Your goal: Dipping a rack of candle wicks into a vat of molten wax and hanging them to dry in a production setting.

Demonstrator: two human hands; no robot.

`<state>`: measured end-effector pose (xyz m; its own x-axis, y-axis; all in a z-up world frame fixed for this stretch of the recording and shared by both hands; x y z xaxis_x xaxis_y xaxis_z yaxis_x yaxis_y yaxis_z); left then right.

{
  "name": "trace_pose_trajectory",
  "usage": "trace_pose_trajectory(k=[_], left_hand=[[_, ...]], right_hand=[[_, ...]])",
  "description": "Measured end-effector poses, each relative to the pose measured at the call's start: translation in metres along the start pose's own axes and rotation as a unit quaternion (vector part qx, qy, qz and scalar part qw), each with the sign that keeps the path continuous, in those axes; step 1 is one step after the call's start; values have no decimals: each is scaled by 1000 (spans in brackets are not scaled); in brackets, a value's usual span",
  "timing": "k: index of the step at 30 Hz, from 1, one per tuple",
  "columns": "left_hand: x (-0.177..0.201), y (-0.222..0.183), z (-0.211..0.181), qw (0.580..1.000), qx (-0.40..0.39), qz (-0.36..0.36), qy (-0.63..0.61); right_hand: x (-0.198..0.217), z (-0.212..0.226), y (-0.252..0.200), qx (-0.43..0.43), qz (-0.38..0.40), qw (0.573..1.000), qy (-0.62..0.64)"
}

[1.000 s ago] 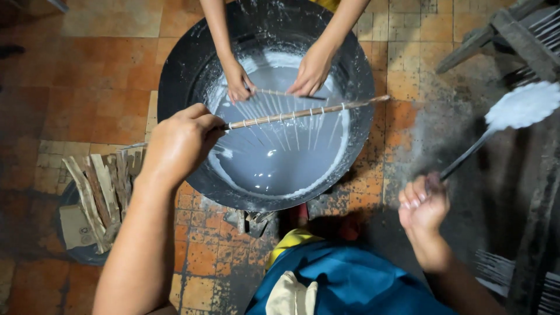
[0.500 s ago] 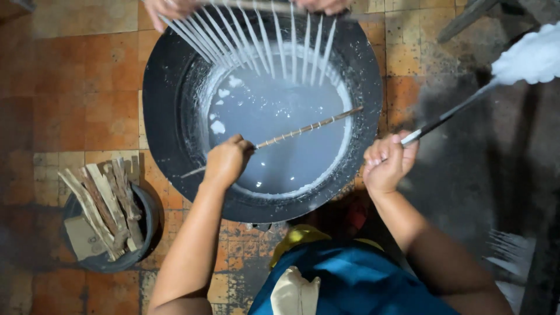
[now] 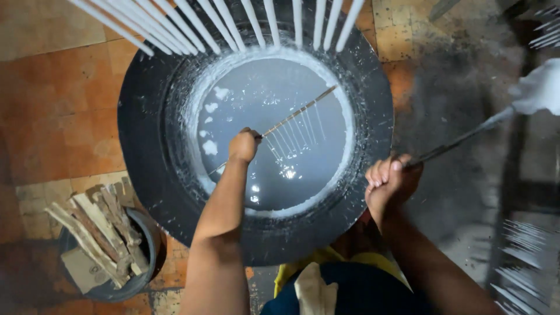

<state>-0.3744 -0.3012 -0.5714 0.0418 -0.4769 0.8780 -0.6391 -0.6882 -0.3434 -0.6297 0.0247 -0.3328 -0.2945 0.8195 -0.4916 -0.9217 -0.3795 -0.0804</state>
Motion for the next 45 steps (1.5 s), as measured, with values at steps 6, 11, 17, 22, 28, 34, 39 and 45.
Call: trace_pose_trajectory(k=[6, 11, 17, 22, 28, 34, 39, 45], left_hand=[[-39, 20, 22, 998, 46, 41, -27], [-50, 29, 25, 996, 55, 54, -41], [-59, 32, 25, 995, 59, 69, -46], [-58, 30, 21, 993, 67, 76, -57], [-62, 32, 19, 993, 63, 88, -54], [-58, 32, 15, 992, 67, 97, -53], [-41, 30, 5, 991, 71, 104, -53], [-55, 39, 9, 991, 73, 109, -35]], right_hand=[[31, -7, -3, 29, -52, 997, -47], [25, -1, -4, -23, -50, 997, -54], [39, -9, -4, -18, -18, 999, -30], [27, -3, -5, -5, 40, 999, -9], [26, -1, -4, 10, 53, 999, 3], [22, 2, -4, 17, 56, 998, 25], [16, 5, -5, 8, 53, 998, 20], [32, -4, -5, -1, 44, 998, 40]])
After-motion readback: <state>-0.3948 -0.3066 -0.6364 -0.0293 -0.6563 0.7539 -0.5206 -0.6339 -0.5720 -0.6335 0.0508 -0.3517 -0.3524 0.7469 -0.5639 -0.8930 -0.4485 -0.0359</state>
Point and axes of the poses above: each hand's wrist, its own y-axis towards the middle knuckle, its own x-axis out of the back of the hand, z = x × y, the point moved 10 cm from there along y, towards the middle knuckle, and after that the axes turned 6 degrees about -x, right-handed, at the moved point
